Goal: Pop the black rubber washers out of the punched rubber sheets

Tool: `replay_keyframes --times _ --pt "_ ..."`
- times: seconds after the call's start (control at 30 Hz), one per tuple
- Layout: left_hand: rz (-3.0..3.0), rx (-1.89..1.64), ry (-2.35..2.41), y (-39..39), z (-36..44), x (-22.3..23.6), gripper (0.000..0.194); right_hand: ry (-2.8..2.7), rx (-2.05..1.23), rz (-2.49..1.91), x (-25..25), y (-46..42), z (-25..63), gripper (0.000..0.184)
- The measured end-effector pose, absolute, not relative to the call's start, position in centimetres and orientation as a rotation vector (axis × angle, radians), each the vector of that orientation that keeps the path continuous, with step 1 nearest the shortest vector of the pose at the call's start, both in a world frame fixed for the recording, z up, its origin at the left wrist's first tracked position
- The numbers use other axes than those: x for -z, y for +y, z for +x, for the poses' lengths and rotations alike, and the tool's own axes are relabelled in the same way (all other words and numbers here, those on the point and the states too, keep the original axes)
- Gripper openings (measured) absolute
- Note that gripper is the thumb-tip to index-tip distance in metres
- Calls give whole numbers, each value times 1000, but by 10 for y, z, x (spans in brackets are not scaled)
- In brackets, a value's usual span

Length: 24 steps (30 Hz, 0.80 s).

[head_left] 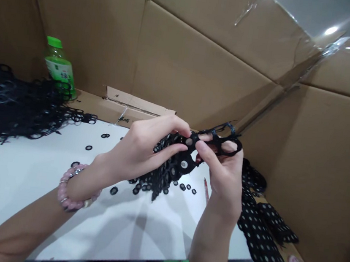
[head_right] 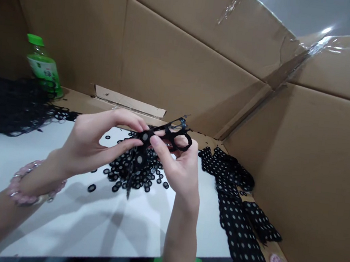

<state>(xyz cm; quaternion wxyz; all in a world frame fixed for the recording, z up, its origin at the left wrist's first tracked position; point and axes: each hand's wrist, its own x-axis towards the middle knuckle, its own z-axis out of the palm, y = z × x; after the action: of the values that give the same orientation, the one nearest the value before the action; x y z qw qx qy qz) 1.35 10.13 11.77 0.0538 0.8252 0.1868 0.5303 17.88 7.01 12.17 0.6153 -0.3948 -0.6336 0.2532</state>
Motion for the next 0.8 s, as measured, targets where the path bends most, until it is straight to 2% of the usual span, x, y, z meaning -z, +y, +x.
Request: replay_keyframes --times 0.1,0.3,0.43,0.63,0.8 --pt "2490 -1581 680 99 14 -120 3 -1461 -594 -962 -124 70 177 3" --pt "2491 -1430 747 98 15 -120 13 -1444 -532 -954 -124 68 171 2" --pt "2484 -1420 741 99 14 -119 10 -1453 -638 -910 -122 70 172 4" --pt "2670 -1283 709 98 14 -118 7 -1415 -805 -921 -119 77 177 21" --pt "2616 -1299 639 97 13 -119 9 -1361 -845 -979 -119 76 178 16"
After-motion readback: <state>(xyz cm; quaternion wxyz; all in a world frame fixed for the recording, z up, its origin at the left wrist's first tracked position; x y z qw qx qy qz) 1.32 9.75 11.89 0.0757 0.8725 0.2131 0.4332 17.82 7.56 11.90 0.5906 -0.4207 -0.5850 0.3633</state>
